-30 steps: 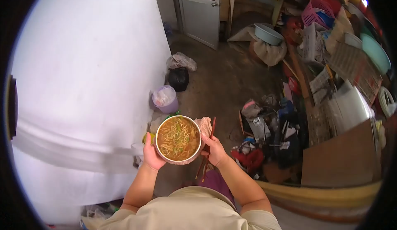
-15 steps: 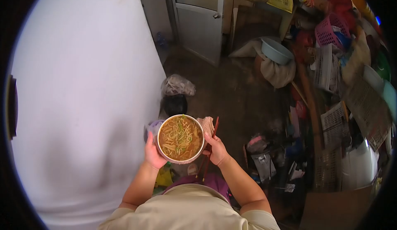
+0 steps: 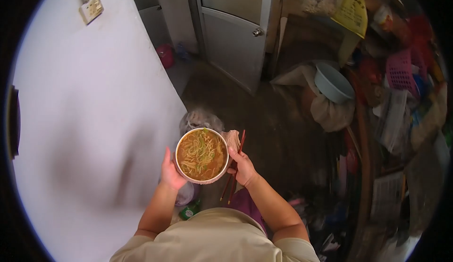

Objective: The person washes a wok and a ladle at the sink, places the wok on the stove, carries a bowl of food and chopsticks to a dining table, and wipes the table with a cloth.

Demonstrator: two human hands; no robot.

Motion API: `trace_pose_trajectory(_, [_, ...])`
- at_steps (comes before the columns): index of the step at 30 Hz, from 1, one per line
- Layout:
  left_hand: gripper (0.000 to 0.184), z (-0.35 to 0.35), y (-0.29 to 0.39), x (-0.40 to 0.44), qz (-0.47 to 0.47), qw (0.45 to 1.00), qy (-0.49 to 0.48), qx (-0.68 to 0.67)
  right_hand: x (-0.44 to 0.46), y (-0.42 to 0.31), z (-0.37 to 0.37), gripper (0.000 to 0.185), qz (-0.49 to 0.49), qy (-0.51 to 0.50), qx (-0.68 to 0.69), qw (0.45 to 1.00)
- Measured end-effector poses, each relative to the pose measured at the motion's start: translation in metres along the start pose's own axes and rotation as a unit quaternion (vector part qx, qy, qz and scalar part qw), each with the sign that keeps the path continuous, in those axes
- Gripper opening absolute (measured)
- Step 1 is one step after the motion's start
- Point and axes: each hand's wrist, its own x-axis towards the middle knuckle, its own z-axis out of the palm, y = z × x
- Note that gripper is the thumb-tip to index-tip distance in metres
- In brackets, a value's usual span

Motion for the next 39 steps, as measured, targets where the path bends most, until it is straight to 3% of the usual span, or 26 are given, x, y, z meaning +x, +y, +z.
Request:
trace_pose_trajectory(2, [0.066,-0.002,0.018,0.037,0.002,1.0,-0.006,-0.01,0.037,-0.018,0.013,0.012,0.002,0.036,-0.014,0.999])
trace_pose_trajectory(8, [0.064,-0.006,0.083,0.117,0.01,1.0,-0.014,-0.003,0.134,-0.039,0.038,0.011,0.003,0.011,-0.028,1.0])
trace_pose_trajectory(18, [0.066,0.058,0.134,0.211,0.005,0.999,-0.022,0.025,0.209,-0.13,0.072,0.016,0.006,0.028,-0.014,0.999])
trace_pose_trajectory(31, [0.065,0.17,0.168,0.145,0.061,0.998,0.017,-0.019,0.161,-0.211,0.156,0.022,0.049,-0.055,-0.045,0.996])
trace_pose_trajectory(39, [0.064,0.168,0.197,0.17,0.17,0.979,0.087,-0.073,0.238,-0.238,0.196,0.023,0.119,-0.118,-0.123,0.978])
